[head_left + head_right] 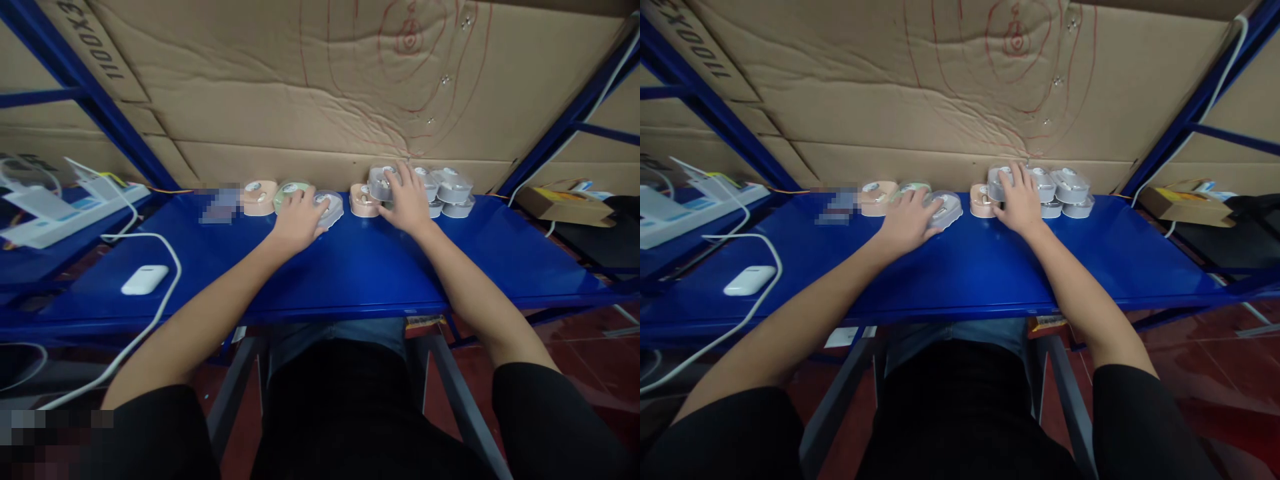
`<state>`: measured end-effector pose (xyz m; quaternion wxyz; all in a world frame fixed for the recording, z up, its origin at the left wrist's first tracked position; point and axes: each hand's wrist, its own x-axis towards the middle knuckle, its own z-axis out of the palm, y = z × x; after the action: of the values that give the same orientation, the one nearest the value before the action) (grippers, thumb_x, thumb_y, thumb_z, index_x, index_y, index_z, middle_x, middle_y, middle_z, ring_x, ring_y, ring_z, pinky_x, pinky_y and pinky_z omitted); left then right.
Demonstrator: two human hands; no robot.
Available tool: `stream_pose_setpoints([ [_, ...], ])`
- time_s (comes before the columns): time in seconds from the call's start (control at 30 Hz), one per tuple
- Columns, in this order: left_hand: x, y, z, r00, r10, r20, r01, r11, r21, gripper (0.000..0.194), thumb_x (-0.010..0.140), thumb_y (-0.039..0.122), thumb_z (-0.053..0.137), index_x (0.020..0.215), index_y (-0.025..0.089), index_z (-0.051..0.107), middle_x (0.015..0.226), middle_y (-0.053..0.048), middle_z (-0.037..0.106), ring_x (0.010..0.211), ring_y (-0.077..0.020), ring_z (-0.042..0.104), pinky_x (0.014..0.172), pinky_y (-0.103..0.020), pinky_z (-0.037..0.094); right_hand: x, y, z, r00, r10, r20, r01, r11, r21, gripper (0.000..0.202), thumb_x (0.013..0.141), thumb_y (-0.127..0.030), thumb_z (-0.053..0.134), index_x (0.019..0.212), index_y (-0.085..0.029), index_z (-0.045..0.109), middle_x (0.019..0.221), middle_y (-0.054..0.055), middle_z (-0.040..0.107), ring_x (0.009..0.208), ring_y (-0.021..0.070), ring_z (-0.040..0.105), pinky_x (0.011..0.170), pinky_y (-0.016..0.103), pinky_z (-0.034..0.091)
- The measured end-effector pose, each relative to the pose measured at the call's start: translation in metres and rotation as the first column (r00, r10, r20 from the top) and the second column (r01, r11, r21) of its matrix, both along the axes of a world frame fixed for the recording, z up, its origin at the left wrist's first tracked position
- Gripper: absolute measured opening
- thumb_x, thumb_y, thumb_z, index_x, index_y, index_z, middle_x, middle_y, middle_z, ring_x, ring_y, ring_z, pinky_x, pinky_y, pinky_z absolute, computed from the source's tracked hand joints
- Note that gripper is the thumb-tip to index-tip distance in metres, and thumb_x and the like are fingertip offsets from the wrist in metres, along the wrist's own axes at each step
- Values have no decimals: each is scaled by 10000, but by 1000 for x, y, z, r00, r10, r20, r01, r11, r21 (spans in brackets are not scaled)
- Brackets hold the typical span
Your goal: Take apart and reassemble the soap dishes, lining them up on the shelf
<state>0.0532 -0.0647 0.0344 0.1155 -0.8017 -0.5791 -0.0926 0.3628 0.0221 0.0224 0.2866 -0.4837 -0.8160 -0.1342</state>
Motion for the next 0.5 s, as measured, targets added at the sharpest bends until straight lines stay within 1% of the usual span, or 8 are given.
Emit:
stream_pose_setpoints([
  [0.03,-4,3,-3,999,-49,-15,49,999,-7,639,1073,272,786,1685,236,608,1804,-276,468,1594,-566,515,1272,-711,498,4,5,-1,1000,-8,26,8,1000,-21,915,909,-379,818,1742,-179,497,1953,242,338,1803,561,258,1417,825,256],
  [0.07,-7,6,-6,996,-83,-17,83,996,-20,656,1076,237,764,1709,254,597,1818,-268,453,1591,-565,515,1265,-726,507,7,10,-3,999,-14,45,15,999,-39,945,898,-356,816,1761,-175,475,1966,240,315,1816,556,236,1423,832,234],
  [0.1,-11,9,-9,994,-107,-13,107,994,-31,676,1079,214,745,1733,261,582,1819,-267,454,1583,-562,521,1256,-730,521,9,14,-5,998,-18,56,21,998,-53,955,895,-330,805,1772,-170,464,1969,240,313,1820,548,239,1425,836,224],
  [0.17,-15,13,-12,991,-134,-1,133,990,-43,704,1083,198,730,1763,256,561,1790,-276,484,1563,-554,530,1245,-720,543,10,19,-8,998,-24,54,27,998,-59,929,908,-275,753,1781,-147,462,1950,249,361,1810,531,284,1427,839,222],
  [0.23,-15,16,-13,991,-135,5,135,990,-42,697,1092,213,732,1767,245,565,1754,-285,515,1549,-551,528,1239,-710,553,9,22,-10,999,-25,38,26,999,-43,871,938,-232,686,1775,-119,475,1904,261,444,1790,516,338,1428,842,218],
  [0.33,-10,19,-11,994,-112,8,113,993,-44,666,1108,266,743,1754,232,584,1704,-293,551,1534,-563,517,1207,-703,573,4,21,-10,999,-38,33,39,999,-19,795,969,-206,629,1751,-119,511,1843,253,536,1754,498,405,1435,841,205],
  [0.43,-3,23,-10,996,-92,1,92,995,-29,631,1121,310,747,1724,190,606,1659,-307,572,1533,-562,506,1204,-685,576,2,19,-9,997,-63,55,64,998,-22,771,983,-209,624,1740,-114,515,1835,261,533,1727,490,433,1444,822,211],
  [0.5,-2,28,-12,997,-76,-6,76,997,-14,605,1130,300,724,1706,155,611,1643,-312,580,1542,-546,501,1218,-665,574,2,18,-9,995,-81,52,82,997,-14,773,998,-230,622,1750,-106,495,1832,271,520,1713,497,439,1435,823,239],
])
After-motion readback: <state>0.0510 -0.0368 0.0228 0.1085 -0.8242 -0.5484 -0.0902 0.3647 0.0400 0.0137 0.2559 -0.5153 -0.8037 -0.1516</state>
